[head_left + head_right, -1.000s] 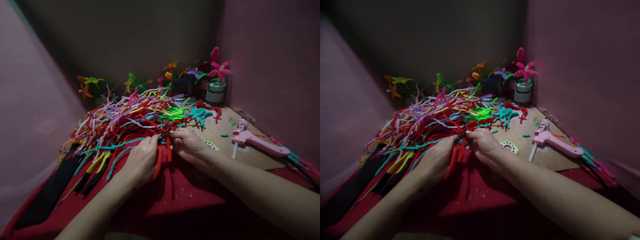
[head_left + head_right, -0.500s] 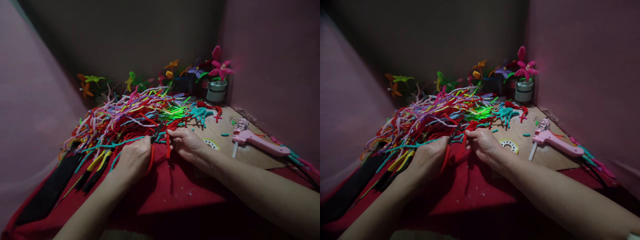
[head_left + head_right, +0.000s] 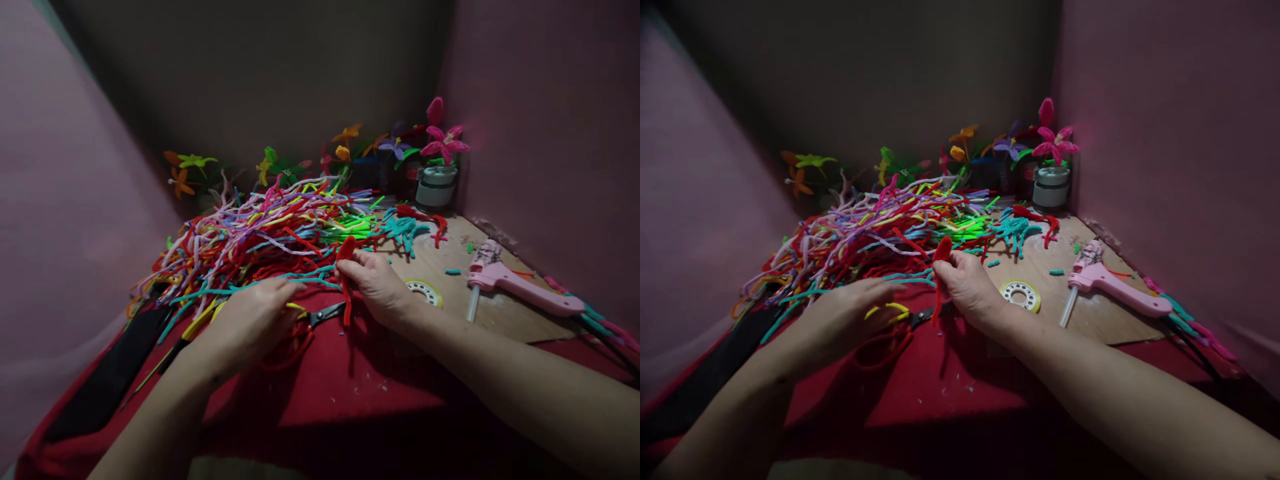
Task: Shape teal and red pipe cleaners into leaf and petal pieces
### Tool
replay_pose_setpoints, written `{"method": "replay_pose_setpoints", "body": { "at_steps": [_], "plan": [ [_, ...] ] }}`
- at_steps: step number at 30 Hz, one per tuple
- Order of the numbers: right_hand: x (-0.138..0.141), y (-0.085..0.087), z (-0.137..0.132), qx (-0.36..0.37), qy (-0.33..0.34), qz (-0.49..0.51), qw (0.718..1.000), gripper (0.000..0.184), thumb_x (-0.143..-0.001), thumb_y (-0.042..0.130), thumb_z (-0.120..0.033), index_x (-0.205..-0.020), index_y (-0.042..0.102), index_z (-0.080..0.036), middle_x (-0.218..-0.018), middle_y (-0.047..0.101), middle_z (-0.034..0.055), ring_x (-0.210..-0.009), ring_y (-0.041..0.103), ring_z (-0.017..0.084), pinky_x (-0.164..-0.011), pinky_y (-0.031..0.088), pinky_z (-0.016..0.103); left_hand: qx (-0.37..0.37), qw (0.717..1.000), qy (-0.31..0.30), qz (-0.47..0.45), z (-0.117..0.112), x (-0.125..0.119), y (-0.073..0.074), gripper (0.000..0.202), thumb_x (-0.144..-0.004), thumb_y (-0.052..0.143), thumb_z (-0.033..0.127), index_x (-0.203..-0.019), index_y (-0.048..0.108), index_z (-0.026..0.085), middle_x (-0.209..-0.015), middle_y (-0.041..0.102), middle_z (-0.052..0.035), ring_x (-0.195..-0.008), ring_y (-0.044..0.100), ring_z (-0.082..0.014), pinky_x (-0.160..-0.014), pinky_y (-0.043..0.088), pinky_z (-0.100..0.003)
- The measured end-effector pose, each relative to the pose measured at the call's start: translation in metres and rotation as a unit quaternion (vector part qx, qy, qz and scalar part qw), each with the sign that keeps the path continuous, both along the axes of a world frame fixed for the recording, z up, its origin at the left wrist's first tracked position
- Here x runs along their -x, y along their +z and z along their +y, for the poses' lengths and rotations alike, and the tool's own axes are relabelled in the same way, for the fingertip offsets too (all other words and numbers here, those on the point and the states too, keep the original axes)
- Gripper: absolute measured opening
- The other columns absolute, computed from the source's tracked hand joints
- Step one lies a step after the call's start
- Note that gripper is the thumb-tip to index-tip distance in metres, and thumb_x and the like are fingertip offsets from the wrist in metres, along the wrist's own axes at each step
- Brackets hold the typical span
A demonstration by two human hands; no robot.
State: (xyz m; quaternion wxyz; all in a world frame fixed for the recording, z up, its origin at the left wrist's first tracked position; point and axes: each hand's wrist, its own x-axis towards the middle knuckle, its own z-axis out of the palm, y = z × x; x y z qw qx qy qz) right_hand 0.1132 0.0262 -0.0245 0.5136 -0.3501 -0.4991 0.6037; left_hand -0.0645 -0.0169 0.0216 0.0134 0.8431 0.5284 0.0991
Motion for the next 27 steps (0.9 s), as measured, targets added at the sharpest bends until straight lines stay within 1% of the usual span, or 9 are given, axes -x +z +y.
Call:
{"method": "replay_pose_setpoints", "body": {
  "at_steps": [2,4,7,10,13,17,21,23,27],
  "plan": [
    [0.0,0.005,-0.005,-0.023,0.015,-0.023,0.999,0.01,-0.07,0.053,-0.023,-0.064,0.051,-0.015,-0.054,0.046,-0.0055,-0.046,0.037,0.006,-0.045,0.027,0.021,0.004,0.988,0.019,-0.155,0.007,-0.011,0.008,0.028,-0.079,0.049,0.036,-0.097,0.063,0.019,-0.091,0.066,-0.0061,-0.079,0.06,-0.0176,-0.07,0.044,-0.026],
    [0.0,0.009,-0.01,-0.037,0.035,-0.033,0.998,0.011,-0.07,0.053,-0.022,-0.062,0.05,-0.015,-0.052,0.045,-0.006,-0.046,0.037,0.006,-0.045,0.027,0.021,0.065,0.946,0.027,-0.315,0.016,-0.026,0.012,0.029,-0.075,0.056,0.036,-0.094,0.064,0.017,-0.088,0.067,-0.005,-0.075,0.059,-0.0161,-0.065,0.044,-0.024],
    [-0.001,0.011,-0.012,-0.029,0.061,-0.041,0.997,0.014,-0.07,0.051,-0.019,-0.056,0.05,-0.015,-0.047,0.043,-0.0062,-0.042,0.036,0.005,-0.044,0.027,0.021,0.152,0.889,0.022,-0.431,0.028,-0.043,0.009,0.02,-0.067,0.064,0.031,-0.077,0.066,0.014,-0.068,0.063,-0.0007,-0.061,0.054,-0.0114,-0.057,0.041,-0.02],
    [-0.002,0.008,-0.009,-0.025,0.086,-0.024,0.996,0.017,-0.07,0.052,-0.021,-0.055,0.052,-0.014,-0.046,0.043,-0.0057,-0.042,0.035,0.005,-0.044,0.025,0.022,0.161,0.843,0.037,-0.512,0.034,-0.048,0.001,0.017,-0.067,0.065,0.029,-0.065,0.063,0.012,-0.056,0.052,0.0032,-0.052,0.045,-0.007,-0.051,0.035,-0.019],
    [-0.001,0.002,-0.005,-0.019,0.098,0.005,0.995,0.022,-0.069,0.059,-0.028,-0.054,0.052,-0.014,-0.045,0.042,-0.0059,-0.043,0.034,0.006,-0.045,0.024,0.023,0.164,0.808,0.043,-0.564,0.035,-0.047,-0.008,0.016,-0.066,0.066,0.028,-0.065,0.061,0.013,-0.054,0.049,0.0046,-0.05,0.041,-0.0056,-0.048,0.032,-0.018],
    [0.001,-0.003,-0.004,0.021,0.076,0.034,0.996,0.027,-0.065,0.064,-0.03,-0.05,0.048,-0.015,-0.042,0.04,-0.0065,-0.04,0.032,0.005,-0.042,0.022,0.023,0.157,0.772,0.061,-0.613,0.032,-0.051,-0.017,0.017,-0.066,0.066,0.029,-0.066,0.059,0.013,-0.055,0.049,0.004,-0.048,0.042,-0.0055,-0.047,0.032,-0.018],
    [0.002,-0.005,-0.004,0.03,0.089,0.069,0.993,0.024,-0.068,0.063,-0.031,-0.055,0.053,-0.013,-0.047,0.048,-0.004,-0.041,0.04,0.006,-0.044,0.028,0.022,0.151,0.743,0.071,-0.648,0.033,-0.055,-0.019,0.018,-0.066,0.066,0.03,-0.065,0.058,0.014,-0.056,0.052,0.0032,-0.048,0.045,-0.0065,-0.047,0.036,-0.019],
    [0.002,-0.004,-0.004,0.046,0.116,0.094,0.988,0.021,-0.069,0.063,-0.031,-0.061,0.058,-0.012,-0.054,0.055,-0.0013,-0.045,0.046,0.007,-0.047,0.034,0.023,0.144,0.741,0.07,-0.652,0.033,-0.053,-0.019,0.018,-0.065,0.066,0.03,-0.066,0.059,0.014,-0.056,0.053,0.0036,-0.048,0.046,-0.0068,-0.048,0.037,-0.02],
    [0.001,-0.002,-0.006,0.101,0.158,0.121,0.975,0.016,-0.066,0.066,-0.026,-0.069,0.064,-0.01,-0.062,0.061,0.0027,-0.052,0.052,0.008,-0.053,0.039,0.022,0.118,0.759,0.086,-0.634,0.034,-0.048,-0.018,0.017,-0.065,0.065,0.03,-0.066,0.059,0.014,-0.058,0.054,0.0035,-0.049,0.047,-0.0069,-0.048,0.037,-0.019]
  ]
}}
